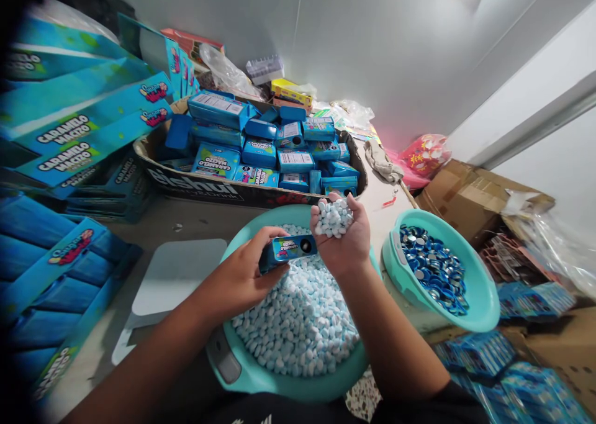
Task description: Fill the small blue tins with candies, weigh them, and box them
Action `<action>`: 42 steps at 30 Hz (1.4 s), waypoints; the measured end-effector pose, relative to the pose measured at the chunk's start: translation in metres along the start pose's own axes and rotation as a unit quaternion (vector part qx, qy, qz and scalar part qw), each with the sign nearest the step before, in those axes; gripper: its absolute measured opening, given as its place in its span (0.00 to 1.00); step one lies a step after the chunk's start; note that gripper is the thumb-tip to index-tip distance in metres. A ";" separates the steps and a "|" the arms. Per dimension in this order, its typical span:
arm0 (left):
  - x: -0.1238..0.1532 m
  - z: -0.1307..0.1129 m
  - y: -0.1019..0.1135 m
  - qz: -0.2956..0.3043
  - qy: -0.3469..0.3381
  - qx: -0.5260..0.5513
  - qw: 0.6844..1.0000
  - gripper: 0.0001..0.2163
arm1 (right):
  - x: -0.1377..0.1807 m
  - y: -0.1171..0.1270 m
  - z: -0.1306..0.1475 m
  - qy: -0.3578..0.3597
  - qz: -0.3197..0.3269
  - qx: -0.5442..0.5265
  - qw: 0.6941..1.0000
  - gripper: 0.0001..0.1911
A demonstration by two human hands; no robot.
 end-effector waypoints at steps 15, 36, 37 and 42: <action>-0.001 0.003 -0.002 -0.003 0.013 0.007 1.000 0.21 | -0.004 0.001 -0.005 0.044 0.032 0.046 0.997 0.08; -0.001 0.004 -0.003 -0.006 0.015 -0.001 1.000 0.21 | 0.000 0.002 -0.017 0.131 0.098 0.127 0.978 0.09; 0.000 0.003 -0.003 -0.008 0.012 -0.005 1.000 0.21 | 0.001 0.002 -0.018 0.139 0.097 0.134 0.976 0.08; 0.001 0.000 -0.005 -0.007 -0.012 -0.043 0.999 0.21 | 0.001 0.002 -0.020 0.158 0.097 0.162 0.969 0.09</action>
Point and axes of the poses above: each hand's wrist, its own x-axis away from the middle knuckle, its own y-axis out of the back of the hand, z = x × y, the point moved 3 cm from there along -x, towards the middle knuckle, and after that the axes turned 3 degrees about z, right-handed, at the moved point
